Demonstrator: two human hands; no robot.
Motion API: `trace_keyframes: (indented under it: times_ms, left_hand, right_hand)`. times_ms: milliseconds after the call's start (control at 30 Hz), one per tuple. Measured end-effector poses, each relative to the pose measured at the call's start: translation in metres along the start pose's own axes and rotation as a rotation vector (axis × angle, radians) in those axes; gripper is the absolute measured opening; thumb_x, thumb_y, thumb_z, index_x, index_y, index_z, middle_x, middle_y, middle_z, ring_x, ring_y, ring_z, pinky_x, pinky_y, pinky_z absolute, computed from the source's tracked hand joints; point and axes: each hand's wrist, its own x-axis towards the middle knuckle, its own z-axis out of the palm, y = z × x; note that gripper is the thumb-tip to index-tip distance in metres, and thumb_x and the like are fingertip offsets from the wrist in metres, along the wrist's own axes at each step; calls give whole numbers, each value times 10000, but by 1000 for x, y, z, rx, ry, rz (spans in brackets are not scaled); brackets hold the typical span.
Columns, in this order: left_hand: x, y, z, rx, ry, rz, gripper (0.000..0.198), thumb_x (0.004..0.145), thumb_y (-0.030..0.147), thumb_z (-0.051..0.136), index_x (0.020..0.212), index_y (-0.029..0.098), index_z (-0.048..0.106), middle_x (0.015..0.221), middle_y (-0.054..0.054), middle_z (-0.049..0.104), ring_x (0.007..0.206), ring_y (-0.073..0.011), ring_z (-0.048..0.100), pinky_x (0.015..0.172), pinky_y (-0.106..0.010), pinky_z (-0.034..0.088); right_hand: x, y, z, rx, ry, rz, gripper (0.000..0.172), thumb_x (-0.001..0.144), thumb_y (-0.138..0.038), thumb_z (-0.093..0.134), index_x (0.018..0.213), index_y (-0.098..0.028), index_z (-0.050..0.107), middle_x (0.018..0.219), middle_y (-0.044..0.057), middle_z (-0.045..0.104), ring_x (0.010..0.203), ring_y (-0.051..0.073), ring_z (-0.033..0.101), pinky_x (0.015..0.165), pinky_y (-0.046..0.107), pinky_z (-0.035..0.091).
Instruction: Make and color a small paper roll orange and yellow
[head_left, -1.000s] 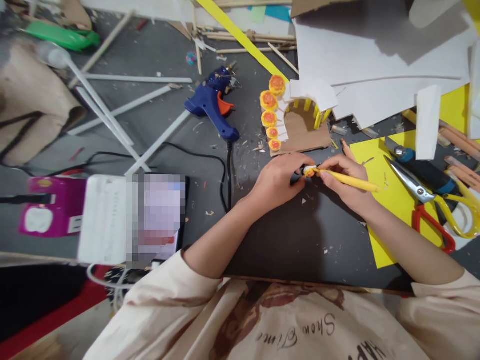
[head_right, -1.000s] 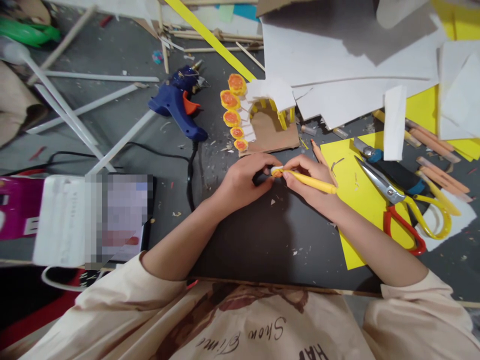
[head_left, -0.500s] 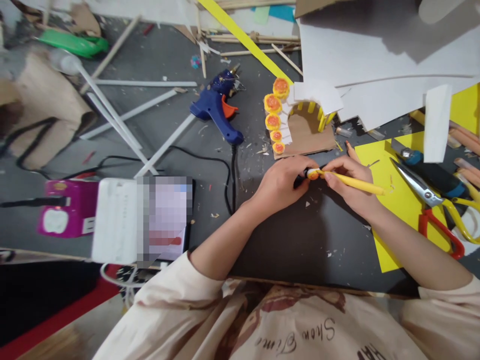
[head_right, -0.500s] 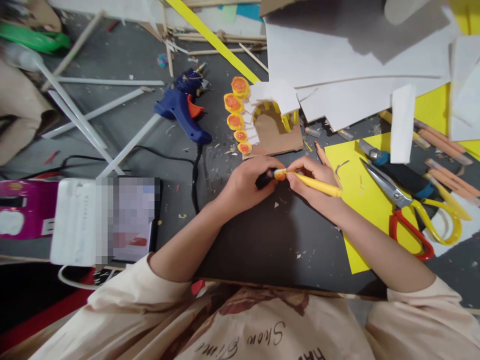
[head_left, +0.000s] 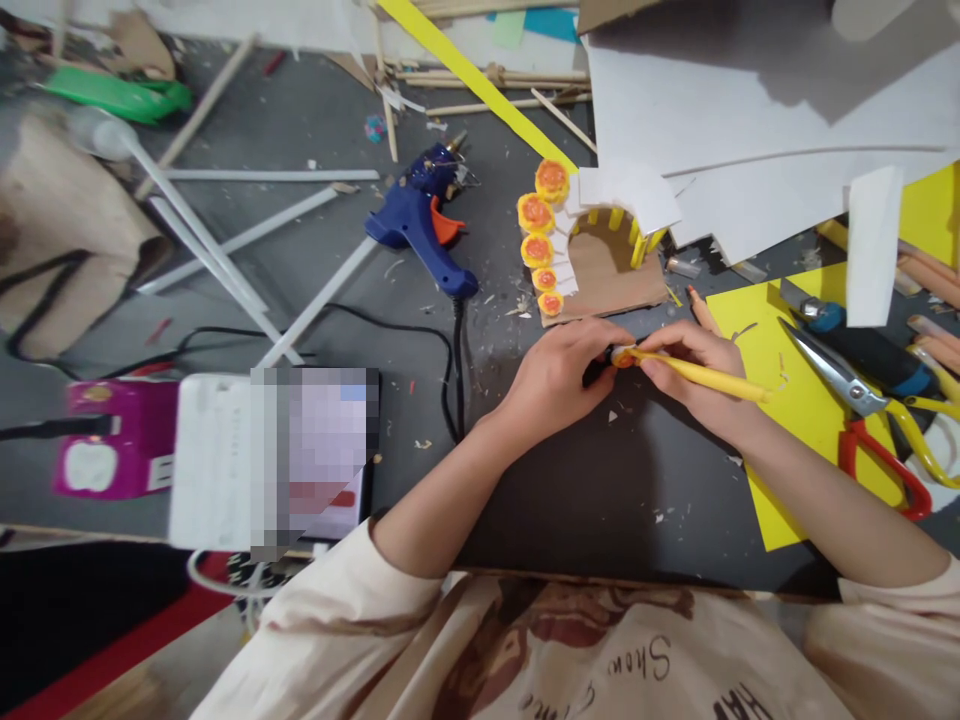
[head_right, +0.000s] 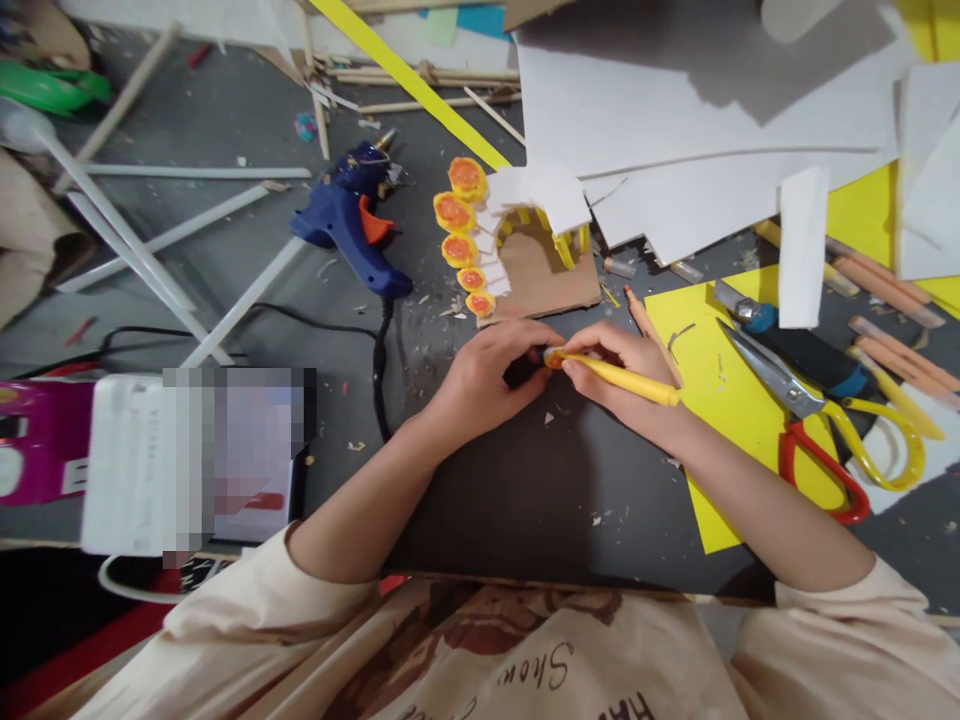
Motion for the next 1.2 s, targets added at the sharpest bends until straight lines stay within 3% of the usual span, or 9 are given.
trace_keyframes:
  times_ms: [200, 367, 533, 800, 1000, 1200]
  left_hand:
    - [0, 0, 0, -1, 8, 8, 285, 792, 53, 512, 1033, 163, 614, 1018, -63, 711, 865, -153, 655, 774, -277, 516]
    - [2, 2, -2, 6, -30, -35, 281, 770, 55, 510, 1001, 167, 623, 988, -50, 711, 860, -153, 647, 776, -271, 507]
    - [3, 4, -3, 14, -62, -79, 269, 771, 65, 509, 989, 174, 622, 976, -41, 703, 854, -155, 638, 785, -267, 495]
    - [2, 2, -3, 2, 14, -33, 206, 812, 76, 555, 985, 171, 614, 975, -46, 663, 862, -147, 604, 759, -248, 481]
    - [3, 3, -3, -3, 19, -12, 203, 798, 55, 575, 969, 159, 611, 922, -38, 651, 814, -139, 587, 743, -242, 469]
    - [3, 2, -4, 13, 5, -10, 194, 806, 70, 568, 968, 172, 603, 920, -31, 655, 795, -137, 579, 733, -246, 464]
  right_hand:
    - [1, 1, 1, 17, 60, -19, 157, 876, -393, 619, 784, -266, 628, 554, -98, 565, 478, 99, 490, 1143, 540, 305]
    - [1, 2, 2, 5, 52, -10, 163, 869, -411, 625, 795, -265, 633, 565, -93, 569, 508, 104, 516, 1111, 520, 349]
    - [1, 2, 1, 7, 63, 2, 224, 871, -453, 607, 771, -254, 625, 575, -85, 575, 507, 103, 511, 1017, 494, 439]
    - [1, 0, 1, 52, 52, 28, 216, 878, -436, 602, 777, -246, 619, 569, -80, 551, 476, 93, 480, 808, 396, 517]
    - [3, 0, 1, 13, 69, -47, 147, 868, -367, 633, 772, -256, 624, 572, -99, 583, 488, 93, 519, 1063, 497, 383]
    - [3, 1, 1, 30, 70, -52, 114, 866, -343, 632, 796, -254, 626, 587, -100, 588, 495, 93, 524, 1068, 496, 368]
